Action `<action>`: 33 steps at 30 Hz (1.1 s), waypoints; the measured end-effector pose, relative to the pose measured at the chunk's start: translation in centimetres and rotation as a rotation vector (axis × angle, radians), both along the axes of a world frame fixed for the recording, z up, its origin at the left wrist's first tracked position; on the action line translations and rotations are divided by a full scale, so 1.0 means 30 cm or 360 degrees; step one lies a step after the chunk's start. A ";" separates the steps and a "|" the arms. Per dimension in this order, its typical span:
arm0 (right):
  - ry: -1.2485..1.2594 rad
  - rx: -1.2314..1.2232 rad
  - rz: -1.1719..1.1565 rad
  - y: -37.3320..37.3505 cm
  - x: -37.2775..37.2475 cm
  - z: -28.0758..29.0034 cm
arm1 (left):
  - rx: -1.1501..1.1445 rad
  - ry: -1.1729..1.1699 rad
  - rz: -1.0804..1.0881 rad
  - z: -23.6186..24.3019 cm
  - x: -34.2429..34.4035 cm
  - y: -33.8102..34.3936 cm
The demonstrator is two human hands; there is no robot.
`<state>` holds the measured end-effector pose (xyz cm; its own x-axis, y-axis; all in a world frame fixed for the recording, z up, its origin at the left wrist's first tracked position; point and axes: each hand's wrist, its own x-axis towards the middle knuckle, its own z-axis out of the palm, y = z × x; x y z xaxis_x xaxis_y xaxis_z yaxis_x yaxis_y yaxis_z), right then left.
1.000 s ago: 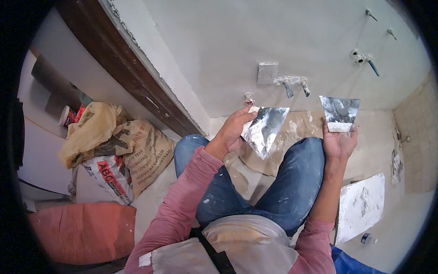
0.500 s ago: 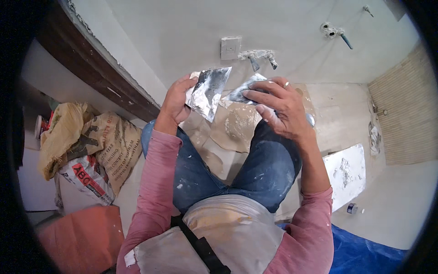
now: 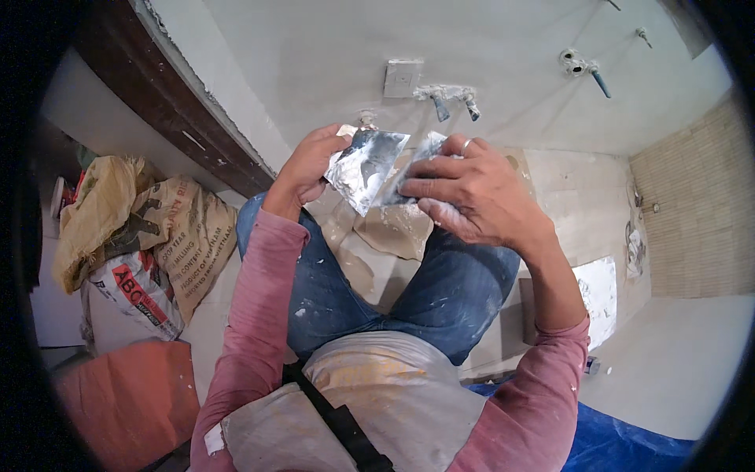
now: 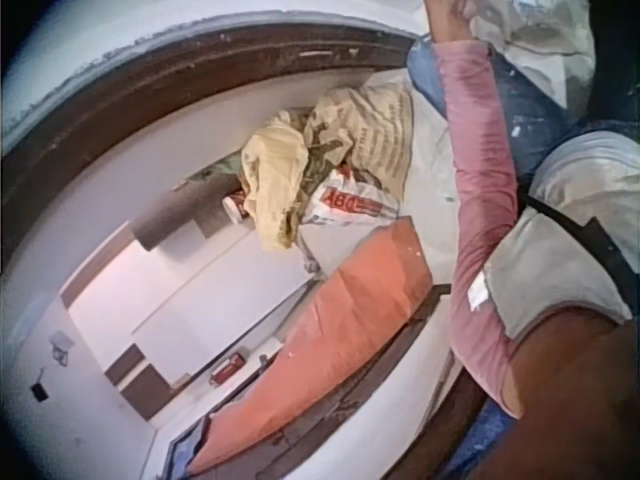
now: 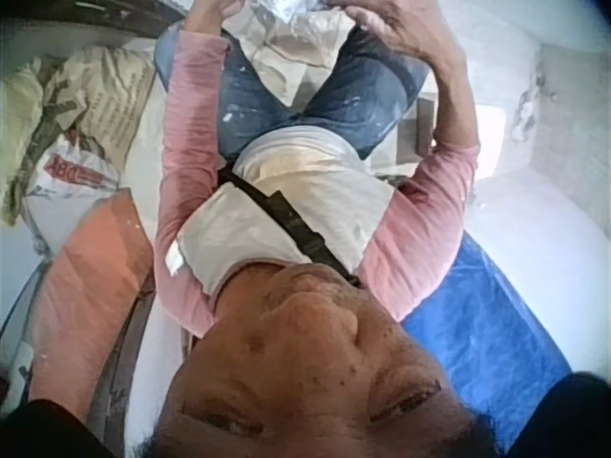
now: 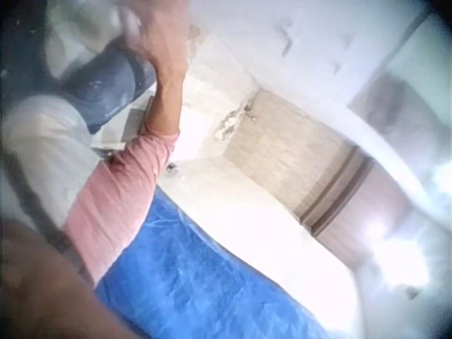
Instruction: The person applies plaster to a wall by transferring the compound between two putty knives and smoothing it onto the wall surface.
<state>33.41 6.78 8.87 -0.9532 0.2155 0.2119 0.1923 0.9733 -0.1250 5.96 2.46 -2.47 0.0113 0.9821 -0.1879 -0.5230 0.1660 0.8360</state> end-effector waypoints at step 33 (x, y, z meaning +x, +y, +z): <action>0.1852 -0.2477 -0.0062 0.242 -0.108 -0.099 | 0.0468 -0.0675 0.0035 0.075 0.010 -0.069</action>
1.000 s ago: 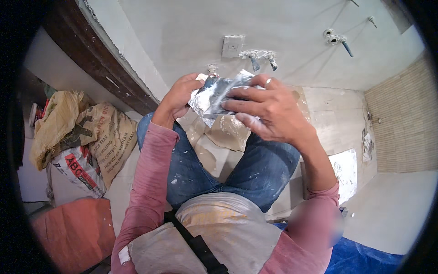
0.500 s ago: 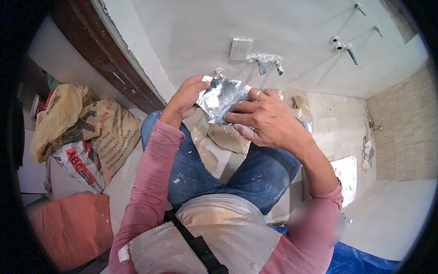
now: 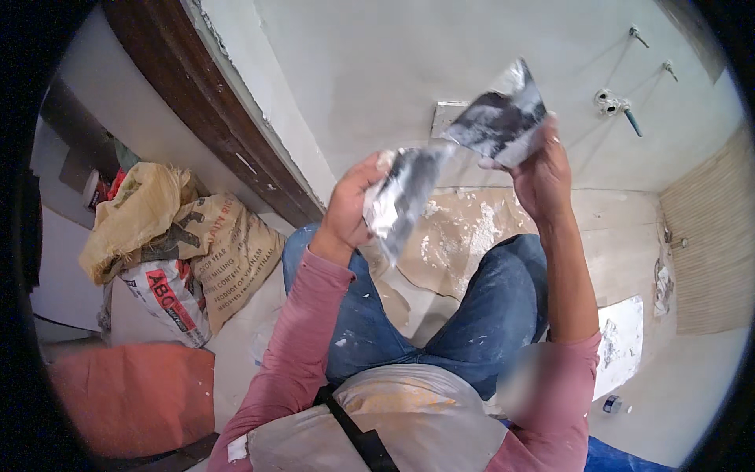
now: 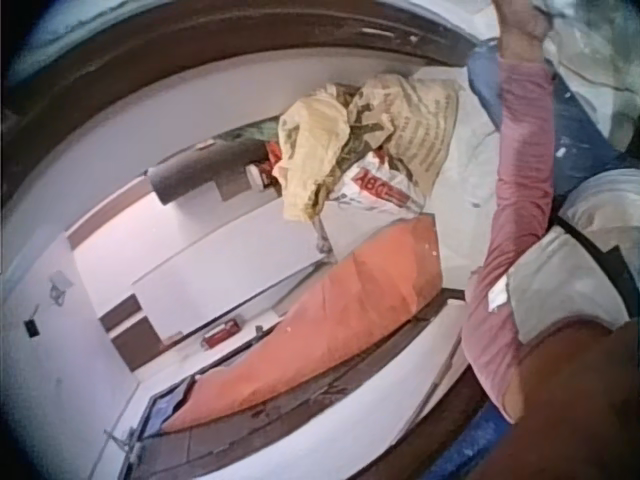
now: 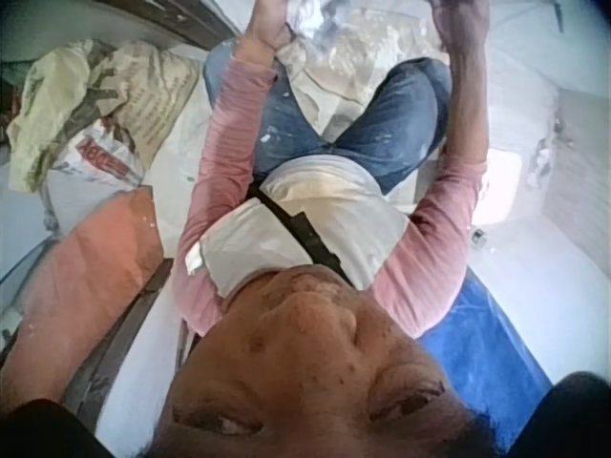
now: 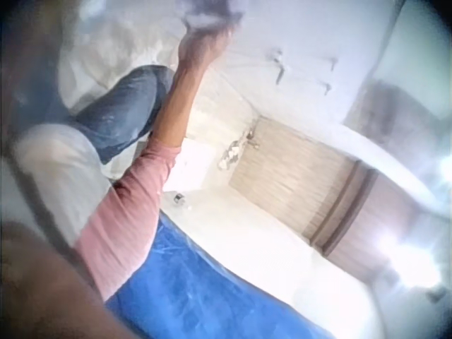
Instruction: The person applies plaster to a wall by transferring the compound between two putty knives and smoothing it onto the wall surface.
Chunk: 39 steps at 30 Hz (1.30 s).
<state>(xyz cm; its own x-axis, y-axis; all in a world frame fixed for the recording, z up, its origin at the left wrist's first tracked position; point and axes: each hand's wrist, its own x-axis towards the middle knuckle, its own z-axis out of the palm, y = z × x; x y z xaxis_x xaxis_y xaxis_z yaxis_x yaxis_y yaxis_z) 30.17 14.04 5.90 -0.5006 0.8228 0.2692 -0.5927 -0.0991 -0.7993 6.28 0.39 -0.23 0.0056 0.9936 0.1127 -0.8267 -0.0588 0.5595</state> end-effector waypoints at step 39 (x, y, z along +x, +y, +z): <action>-0.1870 0.1924 -0.0696 -0.309 -0.200 -0.089 | -0.0497 -0.0157 0.1169 -0.185 -0.023 0.075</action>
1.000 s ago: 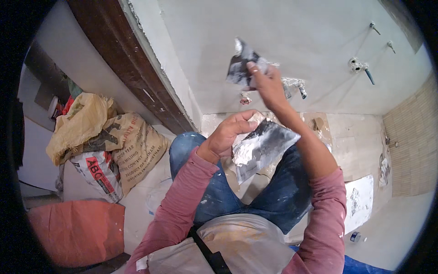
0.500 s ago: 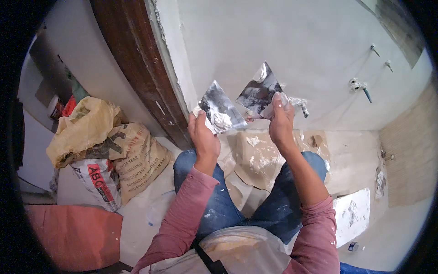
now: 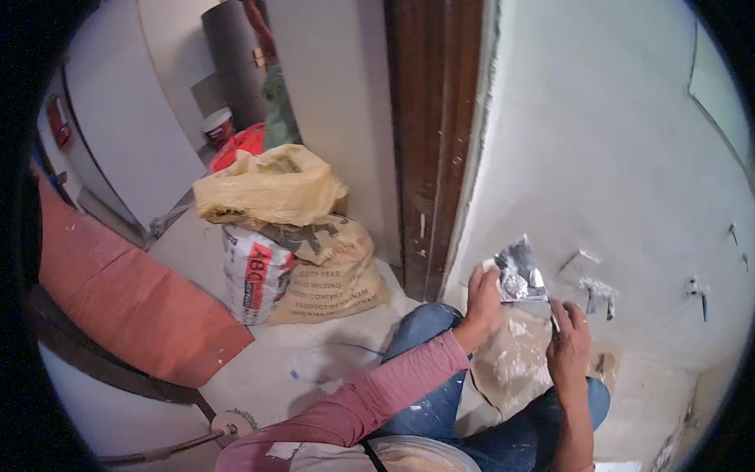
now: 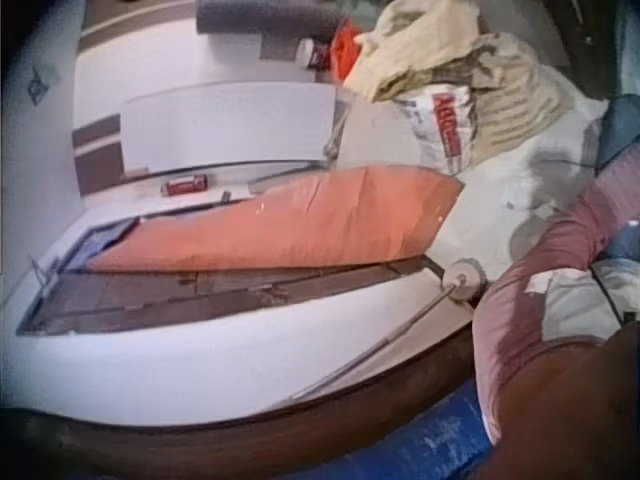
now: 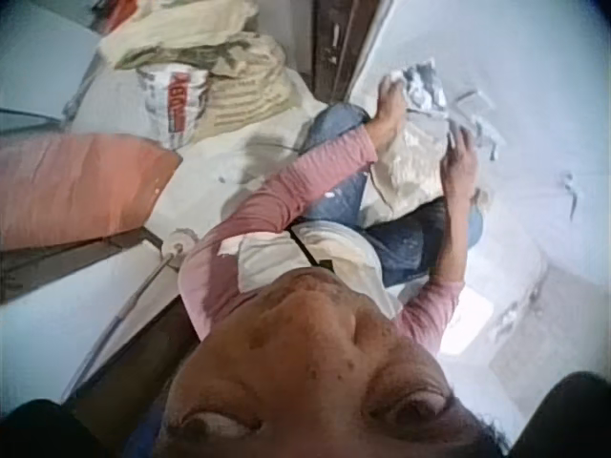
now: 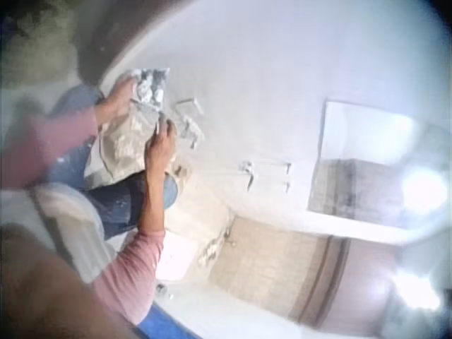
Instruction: The person applies plaster to a wall by transferring the compound between two putty knives and smoothing it onto the wall surface.
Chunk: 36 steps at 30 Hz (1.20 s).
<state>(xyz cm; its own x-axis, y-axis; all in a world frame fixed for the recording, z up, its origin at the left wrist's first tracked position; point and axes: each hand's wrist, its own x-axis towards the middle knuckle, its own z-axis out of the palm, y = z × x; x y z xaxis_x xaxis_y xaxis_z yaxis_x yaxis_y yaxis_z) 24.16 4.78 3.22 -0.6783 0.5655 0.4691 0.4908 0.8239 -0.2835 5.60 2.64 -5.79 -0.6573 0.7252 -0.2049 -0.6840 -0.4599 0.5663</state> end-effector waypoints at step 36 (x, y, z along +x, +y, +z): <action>-0.0214 -0.0152 0.0266 0.055 -0.057 0.279 | 0.0145 0.0943 0.0123 0.202 -0.094 -0.116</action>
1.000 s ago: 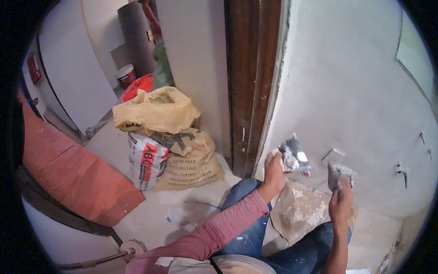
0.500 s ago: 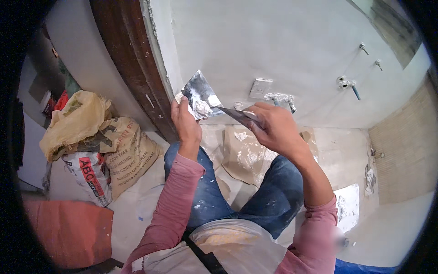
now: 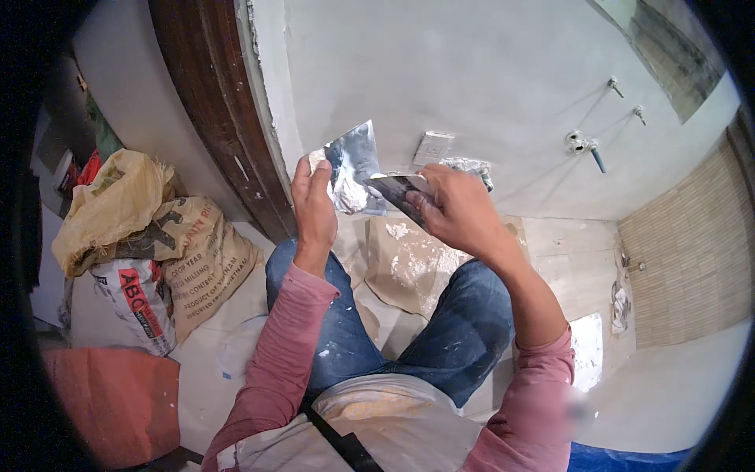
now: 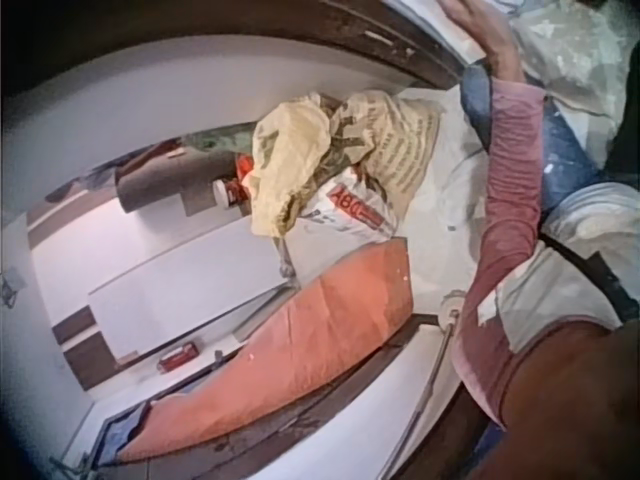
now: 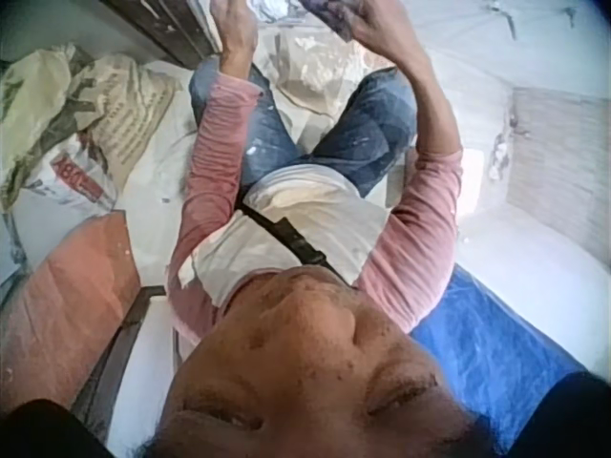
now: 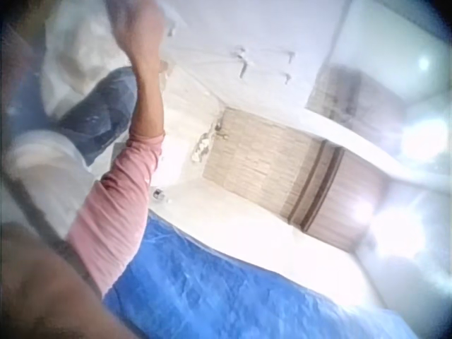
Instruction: The person applies plaster to a wall by transferring the compound between two putty knives and smoothing it onto the wall surface.
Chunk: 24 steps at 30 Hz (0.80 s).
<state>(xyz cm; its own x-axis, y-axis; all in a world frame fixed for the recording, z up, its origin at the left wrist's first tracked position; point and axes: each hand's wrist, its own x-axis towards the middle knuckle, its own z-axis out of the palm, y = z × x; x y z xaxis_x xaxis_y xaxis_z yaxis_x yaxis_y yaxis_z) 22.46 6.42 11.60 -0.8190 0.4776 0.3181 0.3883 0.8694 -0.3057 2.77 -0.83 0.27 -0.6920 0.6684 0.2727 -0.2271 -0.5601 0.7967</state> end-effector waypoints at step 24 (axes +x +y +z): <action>0.0745 -0.0005 0.0005 0.228 -0.310 -0.256 | -0.0105 0.0228 0.0788 -0.176 -0.046 -0.156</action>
<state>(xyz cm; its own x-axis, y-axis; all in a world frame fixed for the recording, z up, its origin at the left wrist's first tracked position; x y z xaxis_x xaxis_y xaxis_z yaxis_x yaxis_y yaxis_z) 13.15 13.26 3.91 -0.5889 0.4770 0.6524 0.2054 0.8690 -0.4501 1.39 -5.50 -5.01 -0.8884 0.2892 0.3565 0.1667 -0.5204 0.8375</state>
